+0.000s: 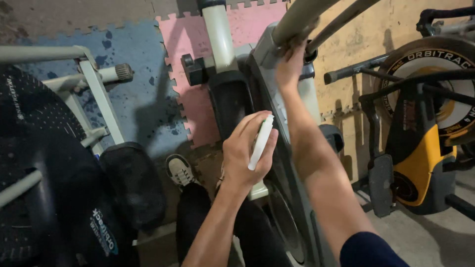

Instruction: Cleaning various parts of gym cardio machines using a spray bottle and a cloth.

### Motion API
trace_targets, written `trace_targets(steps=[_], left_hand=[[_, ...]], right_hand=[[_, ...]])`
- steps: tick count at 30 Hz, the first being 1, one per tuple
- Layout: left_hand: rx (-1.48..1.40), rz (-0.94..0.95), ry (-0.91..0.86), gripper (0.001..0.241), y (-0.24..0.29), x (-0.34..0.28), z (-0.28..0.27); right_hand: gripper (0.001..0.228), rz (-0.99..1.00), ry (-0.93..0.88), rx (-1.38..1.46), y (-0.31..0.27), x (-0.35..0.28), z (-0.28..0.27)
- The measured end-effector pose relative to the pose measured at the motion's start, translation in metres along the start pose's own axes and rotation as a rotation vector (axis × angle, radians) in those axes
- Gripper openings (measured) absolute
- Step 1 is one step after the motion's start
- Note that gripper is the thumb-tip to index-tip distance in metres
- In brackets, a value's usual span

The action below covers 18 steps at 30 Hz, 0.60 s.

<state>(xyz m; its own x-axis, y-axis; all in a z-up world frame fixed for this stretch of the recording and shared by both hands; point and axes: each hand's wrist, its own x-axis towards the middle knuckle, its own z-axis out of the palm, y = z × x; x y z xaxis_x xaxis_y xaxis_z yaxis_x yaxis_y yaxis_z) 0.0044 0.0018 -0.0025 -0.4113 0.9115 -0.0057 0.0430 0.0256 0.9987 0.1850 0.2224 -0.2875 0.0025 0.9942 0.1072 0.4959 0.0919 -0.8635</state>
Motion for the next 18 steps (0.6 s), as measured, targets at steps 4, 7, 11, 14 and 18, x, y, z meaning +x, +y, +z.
trace_targets(steps=[4,7,11,14,18], left_hand=[[0.029,-0.054,0.005,0.027,-0.001,-0.001,0.007],[0.075,-0.089,-0.011,0.030,-0.011,-0.005,0.005],[-0.023,-0.168,0.036,0.031,-0.031,-0.007,0.001],[0.016,-0.040,0.104,0.028,-0.057,-0.009,-0.007],[0.037,-0.052,0.138,0.027,-0.086,-0.007,-0.022]], right_hand=[[0.047,0.056,-0.221,-0.372,-0.123,-0.042,-0.012],[0.045,-0.203,-0.357,-0.668,-0.124,-0.060,-0.033],[0.046,-0.734,-0.319,-0.847,-0.106,-0.042,-0.025],[0.042,-0.874,-0.470,-1.093,-0.062,-0.023,-0.006],[0.053,-1.113,-0.494,-1.459,-0.031,0.000,0.014]])
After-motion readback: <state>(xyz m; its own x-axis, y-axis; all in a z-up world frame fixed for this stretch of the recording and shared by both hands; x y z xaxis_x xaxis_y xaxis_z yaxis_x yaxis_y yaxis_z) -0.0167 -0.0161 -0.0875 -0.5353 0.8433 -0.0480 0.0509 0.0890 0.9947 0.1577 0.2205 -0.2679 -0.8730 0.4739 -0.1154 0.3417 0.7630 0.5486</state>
